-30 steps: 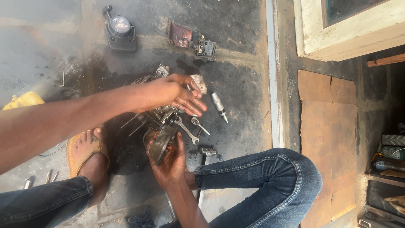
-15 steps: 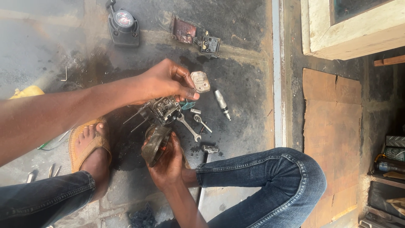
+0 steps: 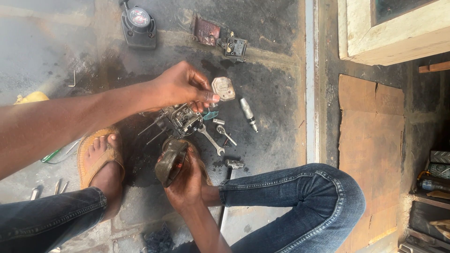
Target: The person is repairing a small engine on the floor. They use pliers to adjust components, a screwdriver to tighten screws, and a wrench to secure parts. The person also handles a small container and various engine parts during the process.
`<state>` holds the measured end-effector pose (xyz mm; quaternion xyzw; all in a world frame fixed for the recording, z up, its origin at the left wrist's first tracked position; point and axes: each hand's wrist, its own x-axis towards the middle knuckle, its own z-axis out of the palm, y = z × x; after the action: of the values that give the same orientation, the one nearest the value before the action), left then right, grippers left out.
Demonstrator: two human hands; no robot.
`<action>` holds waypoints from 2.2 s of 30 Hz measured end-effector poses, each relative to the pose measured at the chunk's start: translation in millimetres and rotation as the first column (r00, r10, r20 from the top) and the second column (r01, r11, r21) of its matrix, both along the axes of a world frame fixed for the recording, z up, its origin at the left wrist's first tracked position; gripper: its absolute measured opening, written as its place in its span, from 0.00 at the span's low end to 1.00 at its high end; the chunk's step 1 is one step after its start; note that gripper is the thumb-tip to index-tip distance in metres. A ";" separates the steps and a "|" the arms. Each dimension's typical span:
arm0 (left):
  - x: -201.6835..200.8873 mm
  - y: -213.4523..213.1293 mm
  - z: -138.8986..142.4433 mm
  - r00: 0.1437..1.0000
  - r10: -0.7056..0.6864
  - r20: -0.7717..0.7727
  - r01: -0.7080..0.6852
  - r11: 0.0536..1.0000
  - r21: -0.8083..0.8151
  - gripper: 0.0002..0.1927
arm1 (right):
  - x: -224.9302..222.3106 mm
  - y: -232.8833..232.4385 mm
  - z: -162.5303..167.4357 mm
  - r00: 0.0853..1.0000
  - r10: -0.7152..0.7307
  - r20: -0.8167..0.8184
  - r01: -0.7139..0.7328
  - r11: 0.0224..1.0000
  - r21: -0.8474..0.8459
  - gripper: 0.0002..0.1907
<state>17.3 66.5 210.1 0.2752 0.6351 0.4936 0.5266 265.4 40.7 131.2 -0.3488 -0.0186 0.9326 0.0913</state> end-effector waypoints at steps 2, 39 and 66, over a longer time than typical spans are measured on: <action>0.6 -1.4 -2.0 1.000 -0.008 -0.030 0.007 1.000 -0.006 0.11 | 1.3 -1.1 0.7 0.999 -0.005 0.033 0.006 1.000 -0.011 0.24; 18.5 -1.5 -55.5 0.673 -0.527 -0.518 0.359 0.846 -0.394 0.15 | 42.0 -16.2 8.8 0.930 0.179 0.321 -0.199 0.980 0.031 0.25; 30.7 0.7 -103.5 0.292 -0.546 -0.785 0.636 0.724 -0.267 0.07 | 43.5 -19.8 5.3 0.923 0.255 0.289 -0.286 0.956 0.068 0.29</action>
<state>48.0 67.2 106.5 0.7106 0.6305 0.1041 0.2944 308.8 20.9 136.5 -0.4642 -0.1300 0.8758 -0.0230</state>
